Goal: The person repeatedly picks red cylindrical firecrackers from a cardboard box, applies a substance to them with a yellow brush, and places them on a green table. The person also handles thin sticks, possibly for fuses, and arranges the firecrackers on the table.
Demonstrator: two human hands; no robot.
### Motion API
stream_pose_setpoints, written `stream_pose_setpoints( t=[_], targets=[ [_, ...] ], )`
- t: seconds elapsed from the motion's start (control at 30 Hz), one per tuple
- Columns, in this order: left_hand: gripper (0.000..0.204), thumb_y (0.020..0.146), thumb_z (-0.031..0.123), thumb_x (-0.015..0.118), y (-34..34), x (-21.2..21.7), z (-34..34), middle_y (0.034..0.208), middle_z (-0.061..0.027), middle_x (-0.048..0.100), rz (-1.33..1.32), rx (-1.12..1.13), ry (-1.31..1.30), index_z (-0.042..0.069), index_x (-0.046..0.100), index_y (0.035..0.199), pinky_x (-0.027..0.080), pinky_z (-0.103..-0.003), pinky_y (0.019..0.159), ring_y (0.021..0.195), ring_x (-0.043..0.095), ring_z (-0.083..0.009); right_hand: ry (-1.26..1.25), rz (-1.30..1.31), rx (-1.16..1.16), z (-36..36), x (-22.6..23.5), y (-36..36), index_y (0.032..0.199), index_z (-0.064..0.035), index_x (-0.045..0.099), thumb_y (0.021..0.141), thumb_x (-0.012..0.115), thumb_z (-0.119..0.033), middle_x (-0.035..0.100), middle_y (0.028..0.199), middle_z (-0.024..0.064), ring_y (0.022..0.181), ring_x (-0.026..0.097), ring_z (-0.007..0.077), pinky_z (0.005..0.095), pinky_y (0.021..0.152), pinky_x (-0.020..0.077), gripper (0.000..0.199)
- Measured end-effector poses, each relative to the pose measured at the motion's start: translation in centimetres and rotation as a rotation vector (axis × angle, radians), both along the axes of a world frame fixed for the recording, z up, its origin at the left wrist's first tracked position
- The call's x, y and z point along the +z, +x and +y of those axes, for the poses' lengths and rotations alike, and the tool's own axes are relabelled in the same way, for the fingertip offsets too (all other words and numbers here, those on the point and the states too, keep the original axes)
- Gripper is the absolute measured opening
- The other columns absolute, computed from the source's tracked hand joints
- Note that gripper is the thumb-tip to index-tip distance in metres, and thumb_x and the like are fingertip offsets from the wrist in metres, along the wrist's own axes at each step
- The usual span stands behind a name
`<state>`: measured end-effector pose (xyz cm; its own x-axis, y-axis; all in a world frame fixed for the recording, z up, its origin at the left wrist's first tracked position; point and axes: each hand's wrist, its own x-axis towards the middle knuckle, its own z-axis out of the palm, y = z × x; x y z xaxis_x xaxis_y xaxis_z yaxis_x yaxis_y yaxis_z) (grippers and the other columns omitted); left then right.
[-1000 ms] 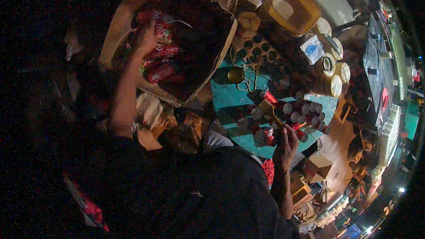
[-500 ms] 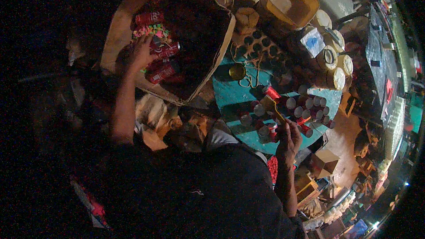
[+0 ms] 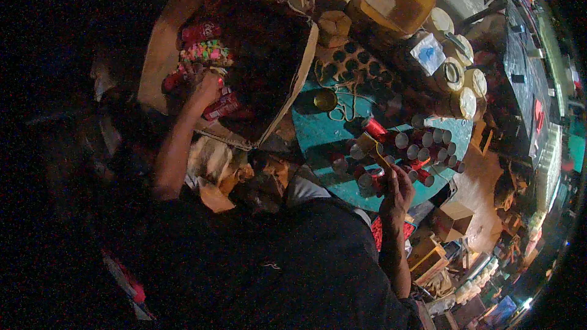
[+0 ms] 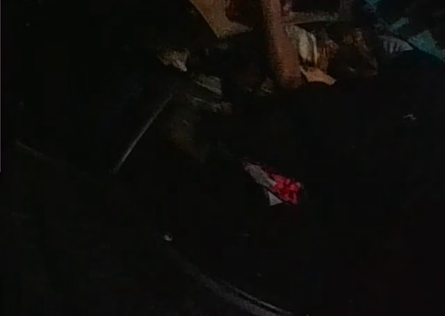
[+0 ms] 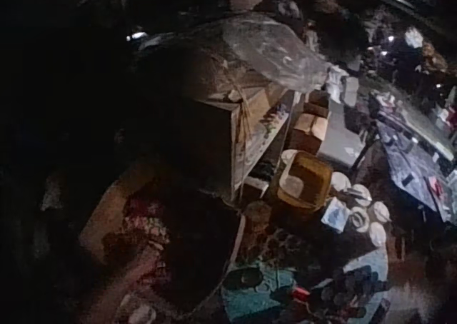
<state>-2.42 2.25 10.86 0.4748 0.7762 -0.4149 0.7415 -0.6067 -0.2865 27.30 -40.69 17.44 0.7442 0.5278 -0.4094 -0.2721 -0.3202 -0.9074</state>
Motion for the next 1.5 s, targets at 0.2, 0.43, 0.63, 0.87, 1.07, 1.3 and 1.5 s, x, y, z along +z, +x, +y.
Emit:
stream_pose_setpoints(
  t=[0.2, 0.43, 0.63, 0.87, 1.07, 1.3, 1.5],
  targets=[
    [0.032, 0.08, 0.011, 0.059, 4.6, -6.7, 4.3, 0.111, -0.0202, 0.064, -0.531, -0.481, 0.163, 0.004, 0.068, 0.11, 0.033, -0.057, 0.107, 0.114, 0.056, -0.0346, -0.024, 0.001, 0.017, 0.8, 0.7, -0.6, 0.113, 0.0011, 0.061, 0.1, 0.055, -0.019, 0.059, 0.078, 0.0008, 0.058, 0.048, 0.0063, 0.0218, 0.05, 0.0367, 0.024],
    [0.02, 0.078, 0.007, 0.062, 9.7, -11.8, 5.9, 0.11, -0.02, 0.065, -0.116, -0.184, -0.073, 0.003, 0.072, 0.095, 0.043, -0.055, 0.098, 0.108, 0.06, -0.0344, -0.053, -0.04, 0.018, 0.5, 0.9, -0.6, 0.114, 0.0018, 0.062, 0.1, 0.055, -0.019, 0.059, 0.077, 0.001, 0.057, 0.049, 0.0063, 0.0221, 0.049, 0.0367, 0.026],
    [0.045, 0.076, 0.007, 0.07, 5.9, -8.0, 6.2, 0.112, -0.0193, 0.064, -0.455, 0.064, -0.335, 0.001, 0.059, 0.12, 0.048, -0.049, 0.094, 0.11, 0.061, -0.0353, -0.03, 0.021, 0.007, 0.4, 0.5, -0.4, 0.117, 0.0021, 0.062, 0.1, 0.057, -0.022, 0.058, 0.075, 0.001, 0.057, 0.05, 0.0069, 0.022, 0.049, 0.0371, 0.03],
    [0.059, 0.09, 0.029, 0.069, 0.8, 2.1, 1.3, 0.131, -0.0204, 0.056, -1.726, 0.625, -1.588, 0.007, 0.044, 0.139, 0.051, -0.049, 0.096, 0.116, 0.059, -0.0329, -0.007, 0.074, -0.043, -0.1, -0.1, -0.1, 0.115, 0.0016, 0.062, 0.099, 0.057, -0.023, 0.059, 0.076, 0.0016, 0.058, 0.051, 0.0069, 0.0219, 0.049, 0.0373, 0.03],
    [0.061, 0.092, 0.034, 0.065, 1.0, 4.6, -1.3, 0.13, -0.0221, 0.055, -1.917, 0.559, -1.677, 0.007, 0.042, 0.142, 0.049, -0.056, 0.098, 0.114, 0.059, -0.0385, -0.015, 0.035, -0.006, 0.9, 0.7, -0.4, 0.114, 0.0004, 0.062, 0.1, 0.057, -0.022, 0.059, 0.077, 0.0008, 0.059, 0.05, 0.0061, 0.0211, 0.051, 0.0376, 0.027],
    [0.028, 0.095, 0.025, 0.061, 2.3, 1.9, -2.8, 0.115, -0.0147, 0.065, -2.361, 1.326, -1.512, 0.007, 0.06, 0.116, 0.049, -0.06, 0.099, 0.112, 0.06, -0.0381, 0.014, 0.033, 0.008, 1.2, 1.1, -0.6, 0.112, 0.0004, 0.063, 0.1, 0.056, -0.019, 0.057, 0.077, -0.0003, 0.06, 0.049, 0.0056, 0.0211, 0.052, 0.0372, 0.024],
    [0.027, 0.097, 0.02, 0.057, 2.0, 1.0, -2.7, 0.119, -0.02, 0.062, -2.391, 1.284, -1.623, 0.001, 0.06, 0.116, 0.047, -0.06, 0.102, 0.117, 0.055, -0.0425, -0.005, 0.013, -0.003, 1.3, 0.9, -0.9, 0.113, 0.0004, 0.063, 0.1, 0.056, -0.019, 0.058, 0.078, 0.0004, 0.059, 0.049, 0.0056, 0.0215, 0.052, 0.0369, 0.024]
  ],
)
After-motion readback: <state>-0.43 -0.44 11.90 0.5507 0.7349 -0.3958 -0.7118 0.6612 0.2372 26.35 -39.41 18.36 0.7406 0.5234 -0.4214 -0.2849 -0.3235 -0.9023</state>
